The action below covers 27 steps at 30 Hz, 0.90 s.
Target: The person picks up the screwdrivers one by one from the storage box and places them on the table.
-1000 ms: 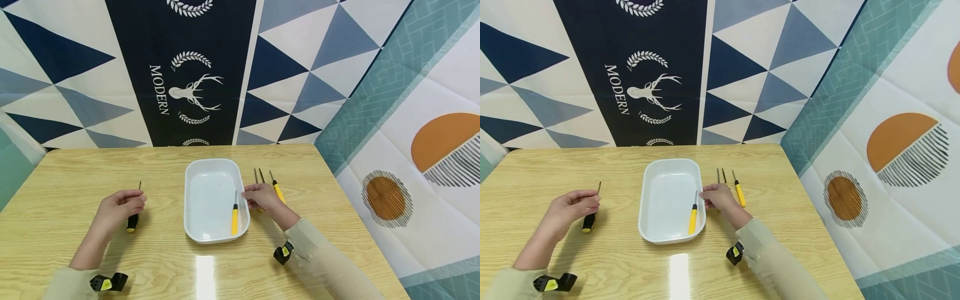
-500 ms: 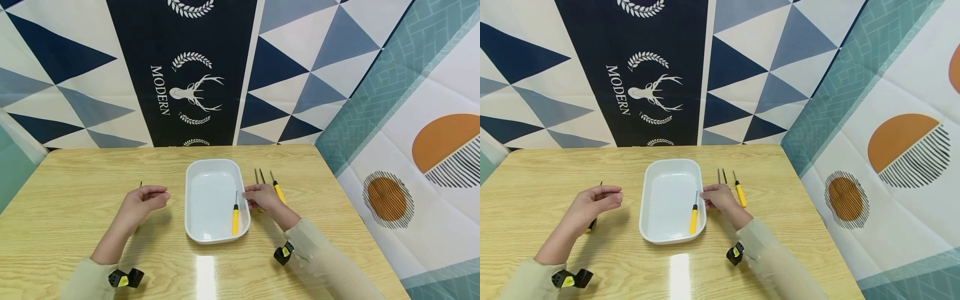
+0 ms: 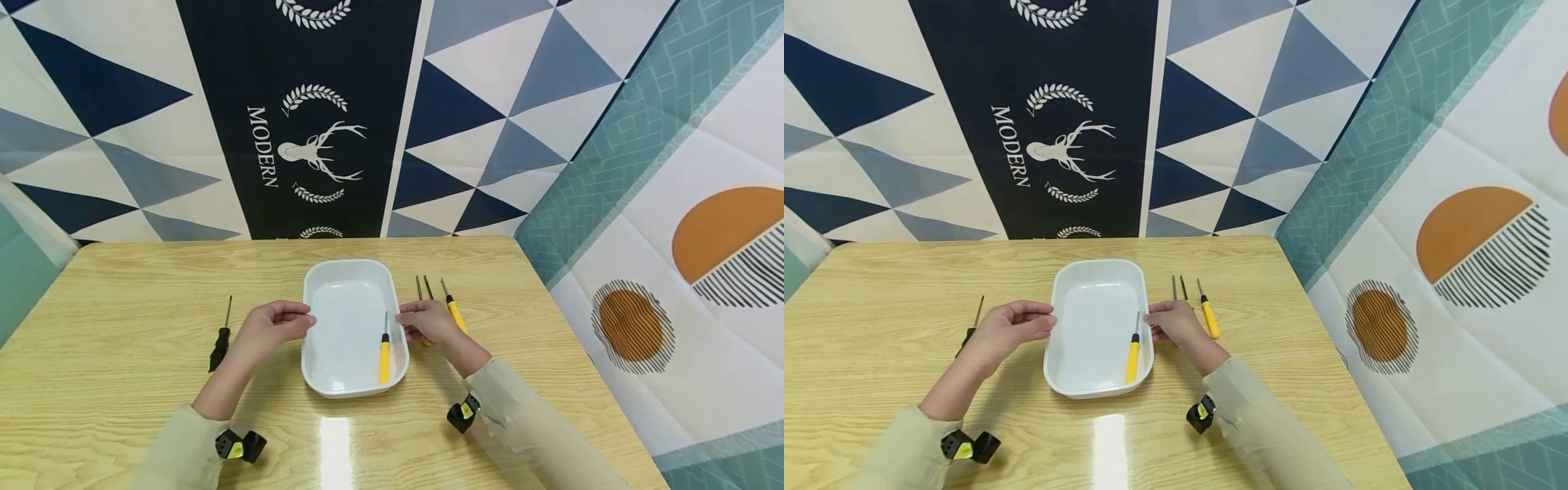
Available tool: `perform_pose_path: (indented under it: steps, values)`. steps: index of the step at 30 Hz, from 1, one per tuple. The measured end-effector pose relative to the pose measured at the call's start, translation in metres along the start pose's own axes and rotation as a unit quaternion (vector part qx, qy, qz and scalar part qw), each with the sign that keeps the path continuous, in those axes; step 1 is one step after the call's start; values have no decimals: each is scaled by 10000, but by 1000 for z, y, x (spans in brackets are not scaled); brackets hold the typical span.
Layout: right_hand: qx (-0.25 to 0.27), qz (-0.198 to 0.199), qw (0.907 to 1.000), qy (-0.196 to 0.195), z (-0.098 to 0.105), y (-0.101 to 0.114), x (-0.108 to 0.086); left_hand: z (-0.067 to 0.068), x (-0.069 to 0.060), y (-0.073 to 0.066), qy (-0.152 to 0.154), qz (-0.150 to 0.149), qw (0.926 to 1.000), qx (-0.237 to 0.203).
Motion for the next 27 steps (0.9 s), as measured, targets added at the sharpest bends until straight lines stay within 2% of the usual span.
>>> perform_pose_path:
  steps: [9,27]
  values:
    - [28,-14,10000,-36,0,1,-2,-29,11,1,67,375,9992,93]
    - [67,-16,10000,-2,0,1,-3,-73,20,2,196,456,9978,433]
Point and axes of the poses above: each hand's wrist, its own x-axis towards the middle knuckle, its own z-axis out of the back of the hand, y = z × x, the point moved 10 cm from there along x, towards the middle knuckle, and after that the axes turned 1 degree about z, right-handed, at the moved point
